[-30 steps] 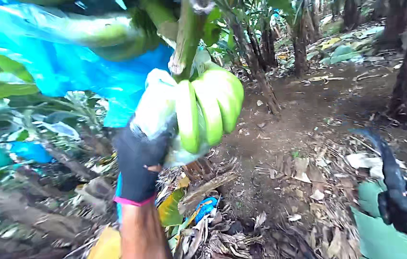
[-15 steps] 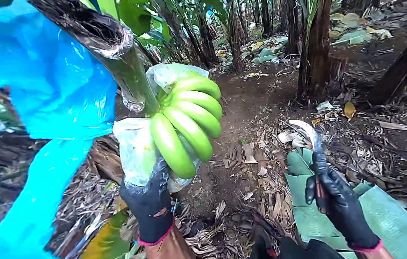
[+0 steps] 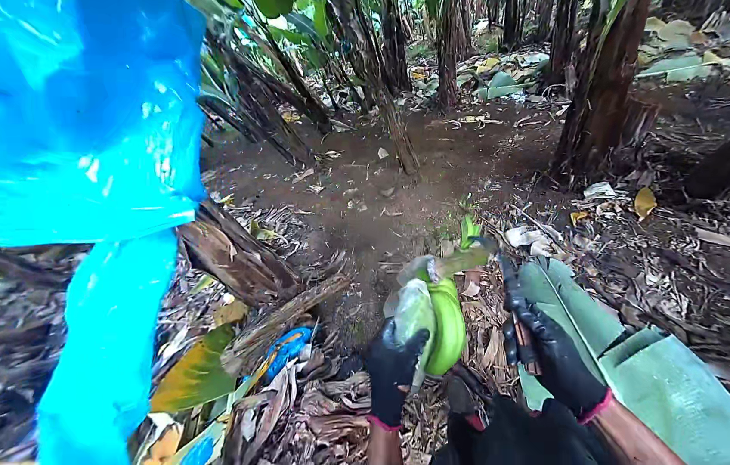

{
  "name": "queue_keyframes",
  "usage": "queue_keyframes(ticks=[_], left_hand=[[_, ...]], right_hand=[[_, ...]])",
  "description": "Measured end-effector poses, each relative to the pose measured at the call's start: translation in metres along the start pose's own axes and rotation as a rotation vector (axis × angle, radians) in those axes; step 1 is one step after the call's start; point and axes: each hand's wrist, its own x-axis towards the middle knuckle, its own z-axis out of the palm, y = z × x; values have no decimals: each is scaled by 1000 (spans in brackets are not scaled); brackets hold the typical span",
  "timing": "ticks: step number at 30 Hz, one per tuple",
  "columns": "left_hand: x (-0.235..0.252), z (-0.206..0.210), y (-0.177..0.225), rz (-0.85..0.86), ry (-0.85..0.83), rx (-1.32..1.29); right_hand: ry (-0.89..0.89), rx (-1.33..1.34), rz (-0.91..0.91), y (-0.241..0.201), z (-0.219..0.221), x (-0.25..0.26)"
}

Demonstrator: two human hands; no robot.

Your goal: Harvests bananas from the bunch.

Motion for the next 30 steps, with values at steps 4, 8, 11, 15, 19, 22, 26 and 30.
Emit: queue_keyframes(ticks=[4,8,11,15,19,22,26,30], left_hand=[[-9,27,-53,-118,-89,-15],[-14,40,-86,-176,-126,-114],[-12,46,-99,-188,-189,-148],[-2,46,-109,-143,-248,-134],[11,43,-115,-87,-321,-65],[18,41,-123,-60,-363,-84],[26,37,-128,-41,-404,-71],[30,37,-129,-15,-432,-45]], right_hand=[[172,102,216,40,-11,1],[251,121,392,62,-23,-7],[137,86,541,69,-20,-19],[168,51,546,82,-18,-14],[213,17,543,94,-14,-13],[183,-31,522,100,-11,-17],[229,-128,425,109,-14,-16],[248,-151,432,111,-4,-27]])
